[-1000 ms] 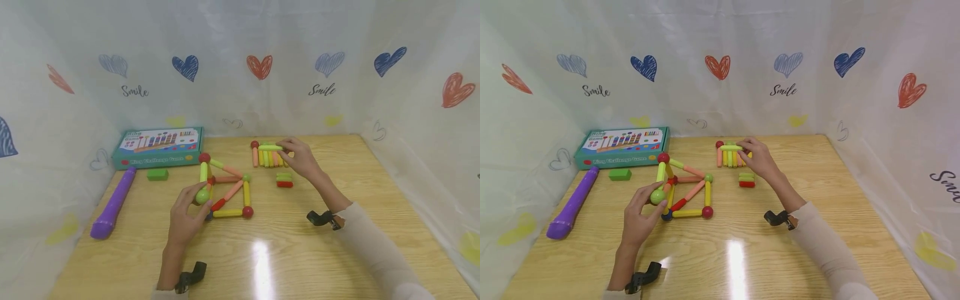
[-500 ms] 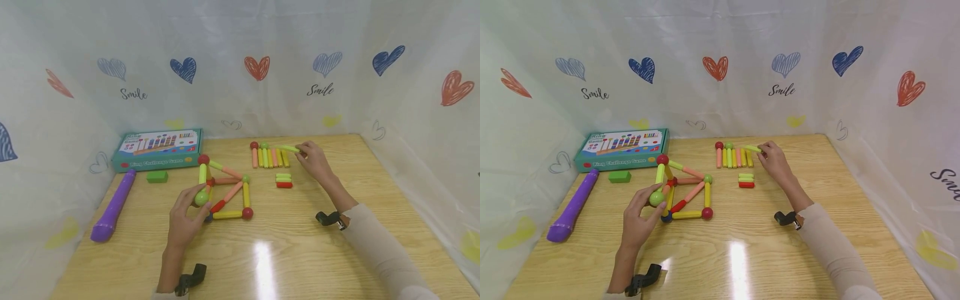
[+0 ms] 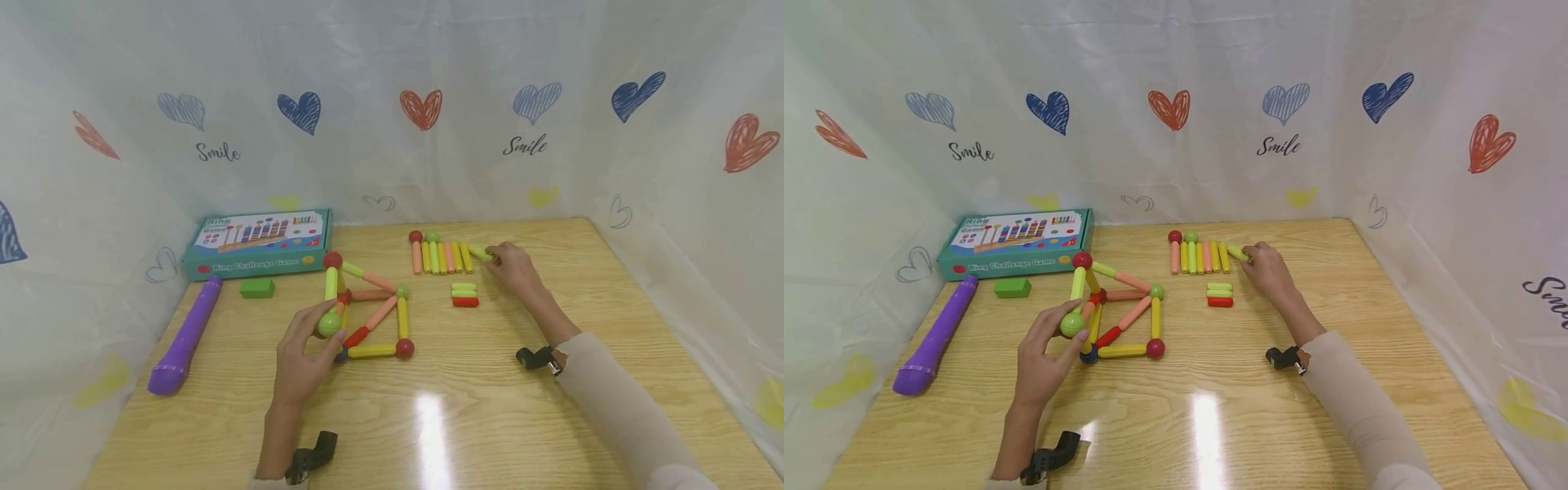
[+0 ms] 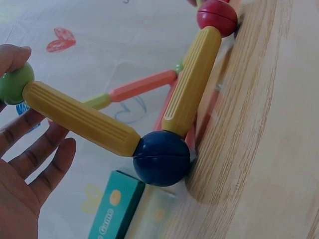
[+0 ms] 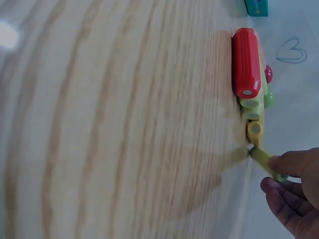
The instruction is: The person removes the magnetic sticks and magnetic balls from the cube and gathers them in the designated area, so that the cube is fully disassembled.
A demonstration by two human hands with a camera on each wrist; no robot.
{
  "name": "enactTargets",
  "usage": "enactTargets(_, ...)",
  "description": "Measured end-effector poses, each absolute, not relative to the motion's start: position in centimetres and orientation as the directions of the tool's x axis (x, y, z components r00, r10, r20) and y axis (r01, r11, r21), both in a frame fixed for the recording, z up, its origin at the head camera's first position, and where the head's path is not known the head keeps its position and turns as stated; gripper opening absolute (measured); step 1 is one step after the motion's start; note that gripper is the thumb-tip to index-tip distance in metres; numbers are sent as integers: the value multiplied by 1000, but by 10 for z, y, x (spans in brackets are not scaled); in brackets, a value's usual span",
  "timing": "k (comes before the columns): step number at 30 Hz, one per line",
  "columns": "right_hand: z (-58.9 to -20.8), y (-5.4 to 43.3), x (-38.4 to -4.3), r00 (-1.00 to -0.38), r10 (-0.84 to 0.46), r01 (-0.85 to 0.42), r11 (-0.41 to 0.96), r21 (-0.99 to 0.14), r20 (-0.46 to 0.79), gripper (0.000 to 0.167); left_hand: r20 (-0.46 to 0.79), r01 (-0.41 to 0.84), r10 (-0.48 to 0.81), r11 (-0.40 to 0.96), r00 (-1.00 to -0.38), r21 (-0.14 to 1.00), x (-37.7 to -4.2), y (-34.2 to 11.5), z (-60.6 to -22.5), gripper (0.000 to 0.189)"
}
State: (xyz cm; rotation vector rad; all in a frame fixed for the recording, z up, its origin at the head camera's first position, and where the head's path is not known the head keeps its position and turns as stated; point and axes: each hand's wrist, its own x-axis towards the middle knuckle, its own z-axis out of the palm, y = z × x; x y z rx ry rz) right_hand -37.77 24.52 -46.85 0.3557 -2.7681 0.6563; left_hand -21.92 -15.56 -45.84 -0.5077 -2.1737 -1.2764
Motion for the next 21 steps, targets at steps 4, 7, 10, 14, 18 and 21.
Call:
enactTargets(4,-473,244,-378,-955,-177,-264,874,-409,237,29,626,567,45,479,-778,670,-224,-161,-470,53)
enactTargets(7,-476,243,-378,-962,-180,-254,863,-436,203,30,619,564,53,480,-784,672,-225,-163,-472,54)
enactTargets(10,-477,241,-379,-964,-182,-253,844,-472,192,32,620,565,58,484,-783,668,-225,-164,-472,54)
enactTargets(14,-478,237,-381,-964,-192,-261,821,-508,186,33,619,562,56,491,-783,666,-226,-164,-473,54)
enactTargets(18,-478,233,-381,-965,-206,-261,812,-522,161,33,615,558,54,489,-787,671,-226,-164,-473,55)
enactTargets(21,-477,231,-380,-964,-219,-266,816,-512,152,34,620,563,49,479,-783,674,-226,-162,-473,55)
